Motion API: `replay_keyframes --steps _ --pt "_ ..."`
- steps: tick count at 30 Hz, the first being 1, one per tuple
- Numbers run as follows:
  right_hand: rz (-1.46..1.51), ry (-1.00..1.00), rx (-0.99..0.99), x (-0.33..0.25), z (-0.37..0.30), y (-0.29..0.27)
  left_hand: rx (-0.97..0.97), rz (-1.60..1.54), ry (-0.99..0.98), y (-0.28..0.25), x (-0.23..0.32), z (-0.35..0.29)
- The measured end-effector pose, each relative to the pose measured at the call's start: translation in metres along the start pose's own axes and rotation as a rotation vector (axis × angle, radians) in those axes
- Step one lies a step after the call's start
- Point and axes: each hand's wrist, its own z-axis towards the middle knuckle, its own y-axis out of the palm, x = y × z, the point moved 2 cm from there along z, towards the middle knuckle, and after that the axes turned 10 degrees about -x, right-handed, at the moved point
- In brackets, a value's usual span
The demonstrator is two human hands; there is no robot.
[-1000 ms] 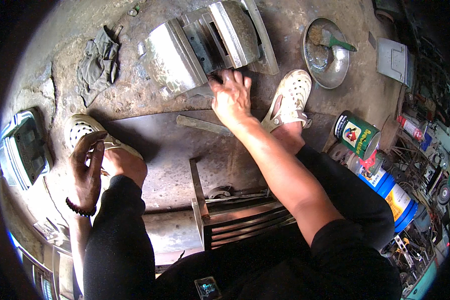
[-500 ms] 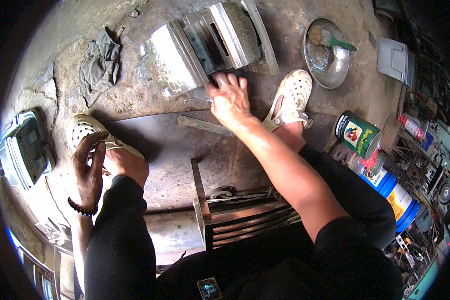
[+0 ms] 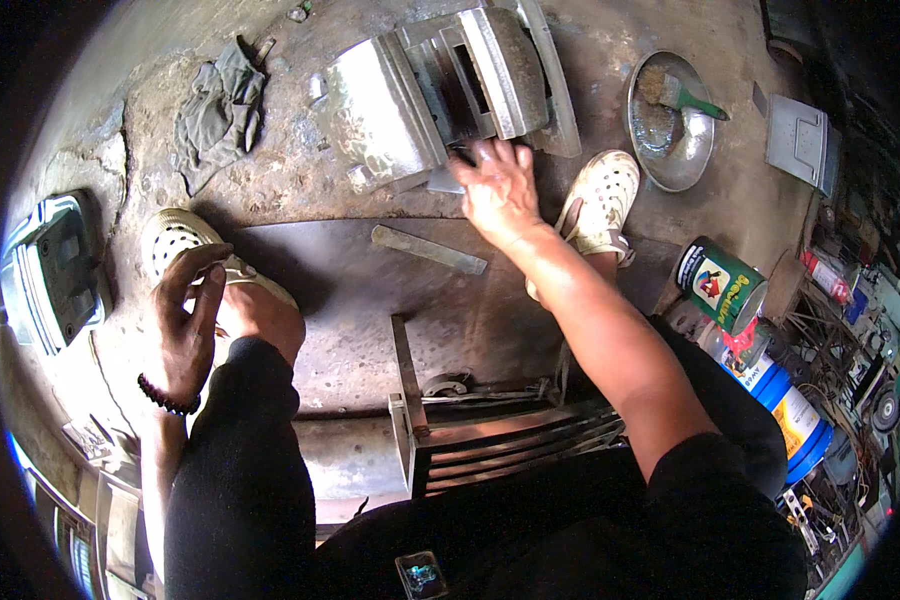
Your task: The person sits on the floor and cleans a metal part using a cloth and a brush. They wipe the part, apply liquid from a bottle, and continue scrubbing with the brush.
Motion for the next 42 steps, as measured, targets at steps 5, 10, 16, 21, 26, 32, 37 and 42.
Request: replay_keyframes --steps 5,10,16,21,26,32,37,42 --pt "-0.043 -0.011 -0.030 0.008 -0.008 0.003 -0.005 0.024 0.004 0.001 0.000 0.002" --pt "-0.028 0.043 -0.028 0.003 -0.011 0.005 -0.014 0.016 -0.015 0.001 0.001 0.002" --pt "0.046 0.055 0.046 -0.001 -0.006 0.007 -0.029 -0.038 -0.095 0.001 0.002 0.001" --pt "0.144 0.116 0.070 -0.006 -0.009 0.013 -0.033 -0.055 -0.112 0.001 -0.002 0.001" --pt "0.171 0.106 0.086 -0.004 -0.010 0.014 -0.031 0.044 -0.025 0.000 -0.005 0.001" --pt "0.158 0.126 0.097 -0.007 -0.008 0.013 -0.033 0.031 -0.063 0.000 -0.001 0.002" --pt "0.264 0.193 0.026 -0.012 -0.009 0.016 -0.050 0.012 -0.098 0.001 0.006 0.003" --pt "0.252 0.307 0.045 -0.016 -0.009 0.019 -0.037 0.017 -0.098 0.002 0.007 0.002"
